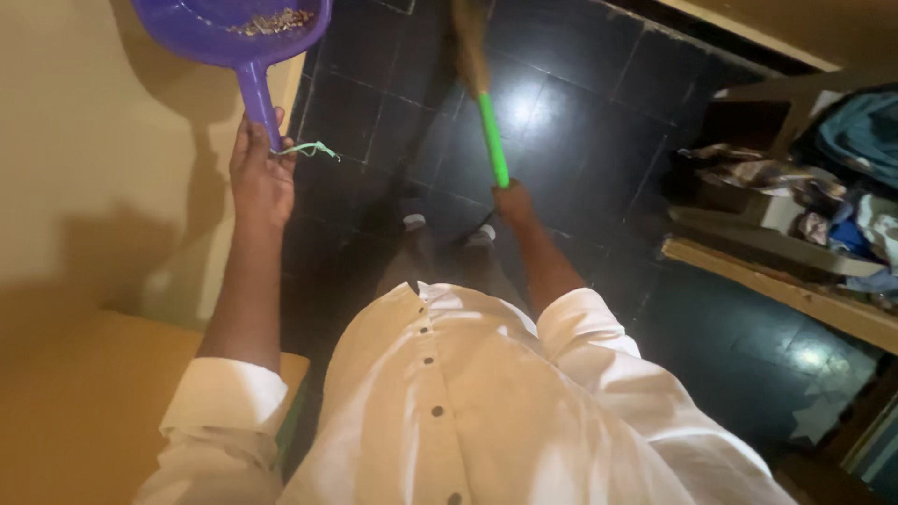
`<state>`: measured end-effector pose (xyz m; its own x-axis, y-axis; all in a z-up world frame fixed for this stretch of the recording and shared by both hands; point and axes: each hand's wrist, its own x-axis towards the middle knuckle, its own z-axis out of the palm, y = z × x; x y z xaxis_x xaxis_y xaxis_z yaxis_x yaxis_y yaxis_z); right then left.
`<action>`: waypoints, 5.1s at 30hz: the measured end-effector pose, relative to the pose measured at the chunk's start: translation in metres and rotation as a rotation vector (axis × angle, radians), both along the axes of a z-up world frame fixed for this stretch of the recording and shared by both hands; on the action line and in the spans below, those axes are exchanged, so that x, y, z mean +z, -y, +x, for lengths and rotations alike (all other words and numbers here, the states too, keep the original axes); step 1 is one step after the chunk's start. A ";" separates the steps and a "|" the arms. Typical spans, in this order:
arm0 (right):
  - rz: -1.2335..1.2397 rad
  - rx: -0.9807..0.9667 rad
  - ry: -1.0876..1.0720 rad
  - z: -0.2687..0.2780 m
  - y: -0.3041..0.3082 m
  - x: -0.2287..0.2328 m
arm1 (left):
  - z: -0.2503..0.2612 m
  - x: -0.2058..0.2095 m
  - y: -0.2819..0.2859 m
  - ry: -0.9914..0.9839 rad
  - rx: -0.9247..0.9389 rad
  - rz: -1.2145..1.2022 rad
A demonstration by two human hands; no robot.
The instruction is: The person sweeps debris from a dark tiled floor into a purple dustpan using a broom with a green handle.
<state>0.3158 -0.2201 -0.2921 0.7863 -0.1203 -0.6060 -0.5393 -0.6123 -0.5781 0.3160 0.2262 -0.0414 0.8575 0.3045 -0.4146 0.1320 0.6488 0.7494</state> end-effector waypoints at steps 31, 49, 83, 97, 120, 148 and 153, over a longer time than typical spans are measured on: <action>-0.009 0.151 0.119 0.156 -0.195 -0.054 | -0.024 -0.037 -0.053 -0.073 0.049 -0.089; -0.209 0.162 0.308 0.132 -0.042 -0.036 | -0.014 -0.045 -0.040 -0.121 -0.045 0.014; -0.633 0.316 -0.039 0.149 0.068 -0.045 | -0.070 -0.103 0.011 -0.202 -0.079 0.045; -0.685 0.596 0.051 0.215 0.094 -0.042 | -0.082 -0.147 0.018 -0.227 -0.070 0.017; -0.732 0.804 0.076 0.192 0.075 -0.073 | -0.105 -0.155 0.028 -0.229 0.024 -0.035; -0.275 -0.054 -0.001 -0.061 0.207 0.088 | -0.001 -0.040 0.055 0.131 -0.292 -0.096; -0.376 0.002 -0.141 -0.080 0.231 0.137 | 0.027 -0.018 0.054 0.142 -0.308 -0.081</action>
